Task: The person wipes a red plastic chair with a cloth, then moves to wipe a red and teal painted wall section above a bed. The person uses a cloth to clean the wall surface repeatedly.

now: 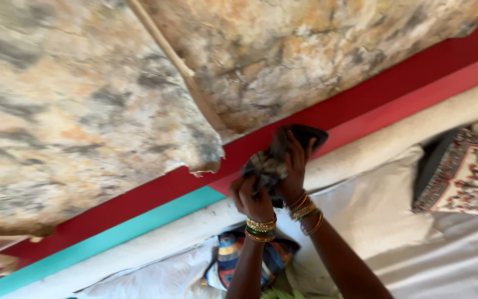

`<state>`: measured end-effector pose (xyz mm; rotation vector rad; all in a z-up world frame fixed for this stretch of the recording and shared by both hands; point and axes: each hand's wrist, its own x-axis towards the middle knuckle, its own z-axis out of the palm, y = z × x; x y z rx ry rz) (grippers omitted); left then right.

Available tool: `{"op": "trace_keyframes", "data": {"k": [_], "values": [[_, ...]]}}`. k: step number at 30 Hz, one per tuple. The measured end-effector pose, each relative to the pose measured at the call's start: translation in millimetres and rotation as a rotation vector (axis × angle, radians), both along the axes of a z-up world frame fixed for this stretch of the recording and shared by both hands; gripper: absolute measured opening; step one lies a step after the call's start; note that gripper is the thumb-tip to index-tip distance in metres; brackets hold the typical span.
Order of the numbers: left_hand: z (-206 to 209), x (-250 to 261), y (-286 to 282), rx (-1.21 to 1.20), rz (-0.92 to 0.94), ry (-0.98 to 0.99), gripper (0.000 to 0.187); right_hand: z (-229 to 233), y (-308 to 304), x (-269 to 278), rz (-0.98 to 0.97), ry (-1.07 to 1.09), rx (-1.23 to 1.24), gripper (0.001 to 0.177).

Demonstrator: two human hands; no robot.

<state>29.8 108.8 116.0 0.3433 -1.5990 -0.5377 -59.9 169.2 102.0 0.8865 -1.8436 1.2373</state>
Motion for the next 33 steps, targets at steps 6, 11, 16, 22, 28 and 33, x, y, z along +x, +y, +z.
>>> {"op": "trace_keyframes", "data": {"k": [6, 11, 16, 22, 28, 33], "values": [[30.1, 12.4, -9.4, 0.234, -0.269, -0.207, 0.051, 24.2, 18.9, -58.4, -0.247, -0.01, 0.269, 0.051], [14.0, 23.8, -5.7, 0.353, -0.572, -0.674, 0.028, 49.8, 26.0, -58.8, -0.154, -0.014, 0.26, 0.049], [-34.3, 47.4, -27.5, 1.132, -1.139, -0.444, 0.032, 77.8, 4.2, -15.2, -0.127, 0.115, 0.402, 0.047], [-11.4, 76.1, -39.6, 1.525, -0.807, 0.091, 0.032, 84.0, -24.2, 27.5, 0.045, 0.122, 0.356, 0.052], [55.8, 73.3, -24.3, 0.817, -0.504, -0.294, 0.04, 82.9, 3.6, -7.0, -0.114, -0.007, 0.316, 0.048], [33.3, 41.5, -5.3, -0.125, -0.194, -0.253, 0.037, 92.0, 32.8, -45.7, -0.206, -0.017, 0.291, 0.046]]}}
